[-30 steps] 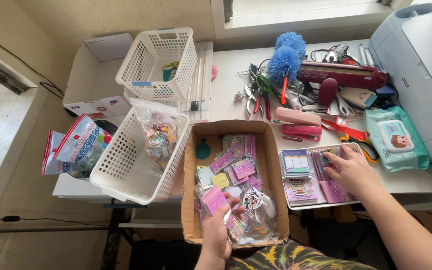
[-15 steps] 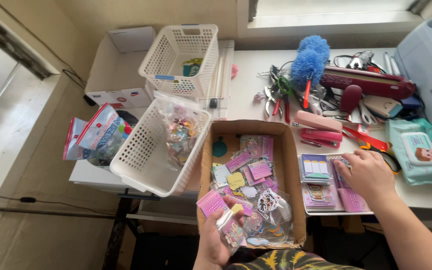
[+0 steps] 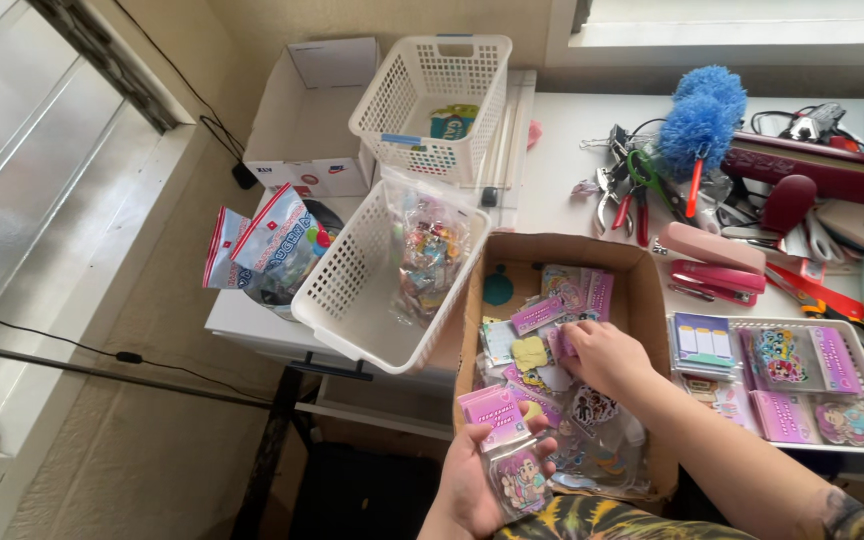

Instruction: The person sorts small sticker packs and loose stickers from a cardboard box into a white plastic basket and a compartmentalized tray. They handle each item individually, placing them into designated sections of the tray or into the basket.

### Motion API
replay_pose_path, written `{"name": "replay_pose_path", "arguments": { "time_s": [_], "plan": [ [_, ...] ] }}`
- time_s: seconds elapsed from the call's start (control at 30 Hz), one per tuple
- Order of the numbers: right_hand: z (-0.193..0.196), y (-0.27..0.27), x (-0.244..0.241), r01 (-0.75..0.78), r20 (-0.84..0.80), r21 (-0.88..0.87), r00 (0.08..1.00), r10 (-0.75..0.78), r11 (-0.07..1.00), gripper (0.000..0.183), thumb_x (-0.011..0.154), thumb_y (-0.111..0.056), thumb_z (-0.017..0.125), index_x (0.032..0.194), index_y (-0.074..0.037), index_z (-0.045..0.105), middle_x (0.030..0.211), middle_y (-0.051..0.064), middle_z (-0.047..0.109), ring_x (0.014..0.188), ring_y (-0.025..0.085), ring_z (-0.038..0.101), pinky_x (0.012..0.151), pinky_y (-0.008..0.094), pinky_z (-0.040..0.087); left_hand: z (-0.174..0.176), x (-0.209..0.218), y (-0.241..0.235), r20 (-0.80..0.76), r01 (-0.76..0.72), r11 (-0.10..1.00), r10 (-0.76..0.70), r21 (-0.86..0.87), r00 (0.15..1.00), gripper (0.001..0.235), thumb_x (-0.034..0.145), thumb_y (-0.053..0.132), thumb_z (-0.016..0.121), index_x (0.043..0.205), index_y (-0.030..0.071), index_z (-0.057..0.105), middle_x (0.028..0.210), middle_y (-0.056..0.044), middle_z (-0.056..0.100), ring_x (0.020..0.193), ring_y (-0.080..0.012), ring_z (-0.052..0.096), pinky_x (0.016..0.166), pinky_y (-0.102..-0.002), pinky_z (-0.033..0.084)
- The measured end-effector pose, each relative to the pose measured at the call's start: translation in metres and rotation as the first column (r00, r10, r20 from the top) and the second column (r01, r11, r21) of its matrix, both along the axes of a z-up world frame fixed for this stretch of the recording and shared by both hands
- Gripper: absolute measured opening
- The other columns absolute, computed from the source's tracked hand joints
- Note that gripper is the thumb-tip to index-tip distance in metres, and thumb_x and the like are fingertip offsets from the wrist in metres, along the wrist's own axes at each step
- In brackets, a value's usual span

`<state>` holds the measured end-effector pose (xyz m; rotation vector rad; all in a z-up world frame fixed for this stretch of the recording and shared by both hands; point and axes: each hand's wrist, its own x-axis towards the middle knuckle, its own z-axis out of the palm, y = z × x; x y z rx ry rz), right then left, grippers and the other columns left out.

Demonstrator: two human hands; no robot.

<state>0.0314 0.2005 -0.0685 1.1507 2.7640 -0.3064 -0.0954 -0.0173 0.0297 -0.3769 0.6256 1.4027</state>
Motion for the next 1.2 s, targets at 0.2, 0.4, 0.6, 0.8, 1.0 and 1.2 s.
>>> {"name": "replay_pose_path", "arguments": {
  "time_s": [0.2, 0.4, 0.6, 0.8, 1.0, 1.2],
  "plan": [
    [0.014, 0.004, 0.007, 0.127, -0.072, -0.056, 0.989, -0.131, 0.99, 0.03, 0.086, -0.02, 0.043, 0.111, -0.015, 0.058, 0.099, 0.006, 0.068, 0.087, 0.027, 0.066, 0.069, 0.043, 0.053, 0.006, -0.01, 0.0, -0.079, 0.04, 0.993, -0.049, -0.11, 0.996, 0.039, 0.089, 0.025, 0.044, 0.113, -0.002, 0.059, 0.092, -0.022, 0.062, 0.076, -0.0322, 0.061, 0.066, -0.04, 0.051],
    [0.036, -0.004, 0.044, 0.215, -0.492, -0.042, 0.846, -0.208, 0.976, 0.038, 0.074, -0.006, 0.049, 0.107, -0.013, 0.065, 0.104, 0.004, 0.069, 0.092, 0.022, 0.065, 0.083, 0.035, 0.049, -0.029, -0.012, 0.013, -0.034, 0.127, 0.991, -0.128, -0.032, 0.991, 0.03, 0.087, 0.027, 0.053, 0.106, 0.004, 0.057, 0.092, -0.015, 0.065, 0.075, -0.0278, 0.062, 0.064, -0.038, 0.051],
    [0.112, -0.08, 0.054, -0.181, -0.887, 0.07, 0.439, 0.144, 0.981, 0.012, 0.074, -0.003, 0.065, 0.086, -0.005, 0.067, 0.092, 0.009, 0.068, 0.083, 0.018, 0.069, 0.075, 0.024, 0.059, -0.042, -0.001, 0.031, 0.156, 0.346, 0.935, -0.355, 0.082, 0.922, 0.059, 0.088, 0.053, 0.046, 0.113, 0.001, 0.058, 0.098, -0.019, 0.064, 0.078, -0.0338, 0.064, 0.068, -0.048, 0.052],
    [0.121, -0.106, 0.073, -0.368, -0.841, 0.155, 0.438, 0.318, 0.917, 0.017, 0.088, -0.013, 0.049, 0.082, -0.007, 0.064, 0.089, 0.005, 0.06, 0.096, 0.028, 0.063, 0.085, 0.037, 0.054, -0.078, 0.019, 0.041, 0.488, 0.404, 0.821, -0.566, 0.403, 0.664, 0.086, 0.085, 0.064, 0.046, 0.145, 0.004, 0.037, 0.126, -0.034, 0.046, 0.106, -0.0547, 0.048, 0.087, -0.066, 0.04],
    [0.09, -0.108, 0.115, -0.191, -0.827, 0.007, 0.552, 0.113, 0.982, 0.01, 0.084, -0.012, 0.059, 0.084, -0.011, 0.069, 0.116, 0.012, 0.059, 0.112, 0.031, 0.056, 0.094, 0.039, 0.047, -0.066, 0.048, 0.045, 0.217, 0.665, 0.723, -0.691, 0.187, 0.69, 0.054, 0.089, 0.031, 0.051, 0.116, -0.016, 0.054, 0.098, -0.035, 0.06, 0.084, -0.0445, 0.062, 0.076, -0.047, 0.052],
    [0.097, -0.114, 0.145, -0.013, -0.724, -0.252, 0.666, -0.18, 0.968, 0.041, 0.083, -0.011, 0.051, 0.124, -0.008, 0.053, 0.129, 0.012, 0.054, 0.122, 0.024, 0.051, 0.102, 0.035, 0.039, -0.051, 0.087, 0.049, 0.096, 0.716, 0.657, -0.749, 0.238, 0.655, 0.043, 0.084, 0.011, 0.052, 0.114, -0.019, 0.051, 0.092, -0.037, 0.059, 0.082, -0.0421, 0.062, 0.076, -0.045, 0.053]
  ]
}}
